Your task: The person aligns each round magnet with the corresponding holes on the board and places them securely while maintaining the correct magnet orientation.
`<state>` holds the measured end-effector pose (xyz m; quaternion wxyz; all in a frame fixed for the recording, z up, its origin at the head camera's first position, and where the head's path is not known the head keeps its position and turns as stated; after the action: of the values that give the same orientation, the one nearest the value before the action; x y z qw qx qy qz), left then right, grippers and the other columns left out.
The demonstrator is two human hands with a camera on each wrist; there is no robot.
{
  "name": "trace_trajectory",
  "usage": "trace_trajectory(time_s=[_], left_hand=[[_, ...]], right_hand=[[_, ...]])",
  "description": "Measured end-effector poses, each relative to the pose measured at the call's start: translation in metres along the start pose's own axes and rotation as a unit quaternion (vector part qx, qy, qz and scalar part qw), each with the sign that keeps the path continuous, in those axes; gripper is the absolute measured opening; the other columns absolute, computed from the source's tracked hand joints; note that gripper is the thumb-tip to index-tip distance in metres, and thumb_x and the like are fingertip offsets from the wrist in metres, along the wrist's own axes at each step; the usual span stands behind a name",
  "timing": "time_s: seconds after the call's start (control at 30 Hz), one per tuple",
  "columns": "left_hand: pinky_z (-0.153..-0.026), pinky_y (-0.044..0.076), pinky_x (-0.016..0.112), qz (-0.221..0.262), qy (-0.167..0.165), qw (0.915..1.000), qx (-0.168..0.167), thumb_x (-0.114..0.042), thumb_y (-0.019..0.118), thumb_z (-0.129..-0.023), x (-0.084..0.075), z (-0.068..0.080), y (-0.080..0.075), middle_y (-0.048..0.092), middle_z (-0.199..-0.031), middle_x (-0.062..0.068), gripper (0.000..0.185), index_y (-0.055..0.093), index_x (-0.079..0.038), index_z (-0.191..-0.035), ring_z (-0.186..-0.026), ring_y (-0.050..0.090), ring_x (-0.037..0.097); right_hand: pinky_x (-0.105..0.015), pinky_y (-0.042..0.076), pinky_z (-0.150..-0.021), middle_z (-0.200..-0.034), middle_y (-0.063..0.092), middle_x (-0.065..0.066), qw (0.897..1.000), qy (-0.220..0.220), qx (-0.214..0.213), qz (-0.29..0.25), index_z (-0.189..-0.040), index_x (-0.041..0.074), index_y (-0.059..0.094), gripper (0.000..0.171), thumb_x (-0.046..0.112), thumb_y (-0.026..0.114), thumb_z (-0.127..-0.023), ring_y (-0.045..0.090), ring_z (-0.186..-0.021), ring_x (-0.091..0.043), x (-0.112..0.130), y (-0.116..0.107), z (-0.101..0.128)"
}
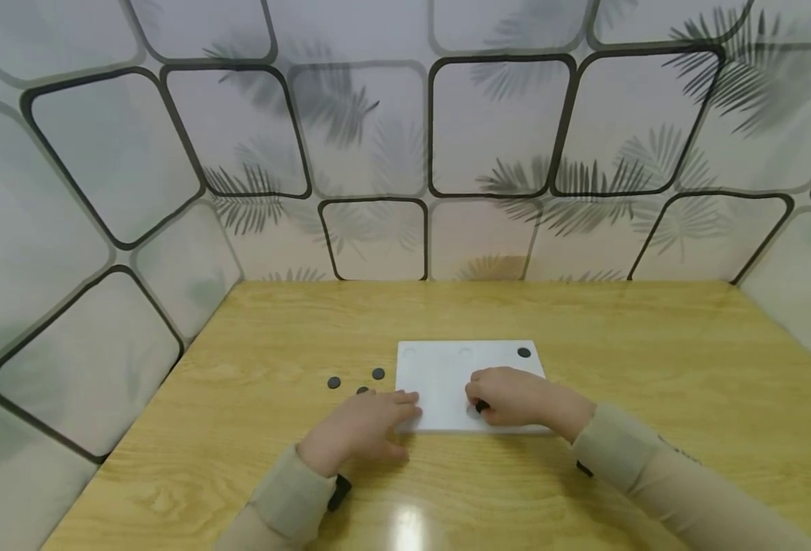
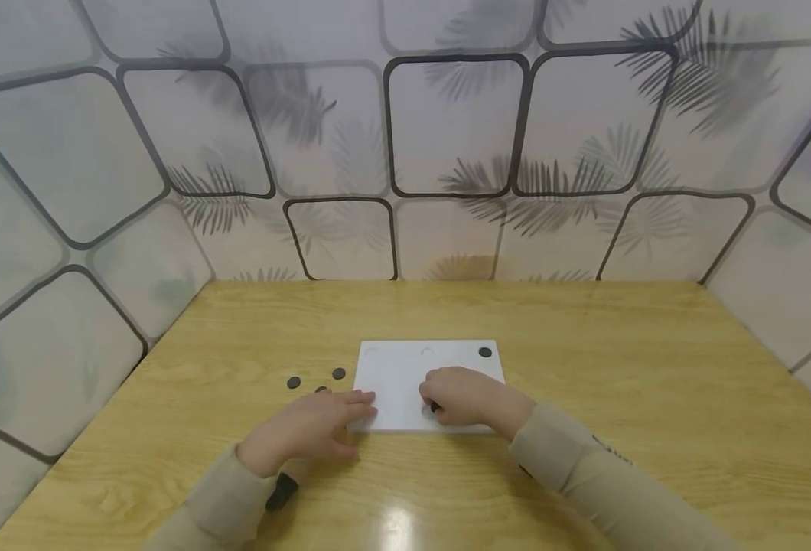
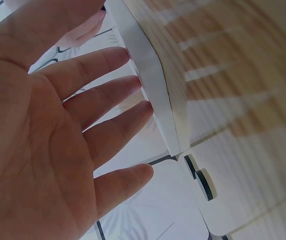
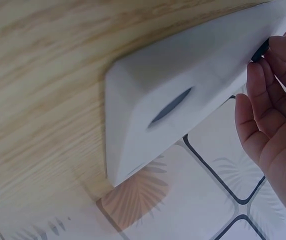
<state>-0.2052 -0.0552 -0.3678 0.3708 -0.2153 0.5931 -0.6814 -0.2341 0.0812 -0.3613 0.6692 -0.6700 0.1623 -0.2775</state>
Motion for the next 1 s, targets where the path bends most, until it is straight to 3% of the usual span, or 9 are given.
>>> trace_trajectory(time_s=[0.37,1.0], left_hand=[[-0.099,0.031,0.037,0.006,0.0,1.0,0.002,-0.034,0.066,-0.078,0.001,-0.001,-0.004,0.037,-0.136,-0.001,0.055,0.049,-0.016,-0.127,-0.123,0.036,0.017],[-0.098,0.033,0.035,0.007,0.001,1.0,0.0,-0.034,0.066,-0.078,0.0,0.001,0.0,0.038,-0.136,-0.001,0.054,0.05,-0.016,-0.126,-0.122,0.037,0.016]], right_hand=[[-0.02,0.039,-0.056,-0.071,0.047,0.006,1.0,0.006,0.007,-0.008,-0.076,0.011,0.058,0.011,0.0,0.061,-0.076,0.04,-0.061,-0.007,-0.001,-0.005,-0.001],[-0.018,0.037,-0.056,-0.069,0.044,0.01,1.0,-0.021,0.003,-0.002,-0.073,0.014,0.055,0.014,0.002,0.061,-0.078,0.038,-0.06,-0.005,0.01,0.005,-0.003]])
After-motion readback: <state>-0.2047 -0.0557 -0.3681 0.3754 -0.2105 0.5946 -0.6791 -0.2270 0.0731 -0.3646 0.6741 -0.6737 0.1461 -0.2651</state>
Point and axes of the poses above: each hand's wrist, its own z-axis away from the middle knuckle, its own y-axis out of the palm, x = y × z, the point moved 7 cm from there along -z, towards the middle knuckle
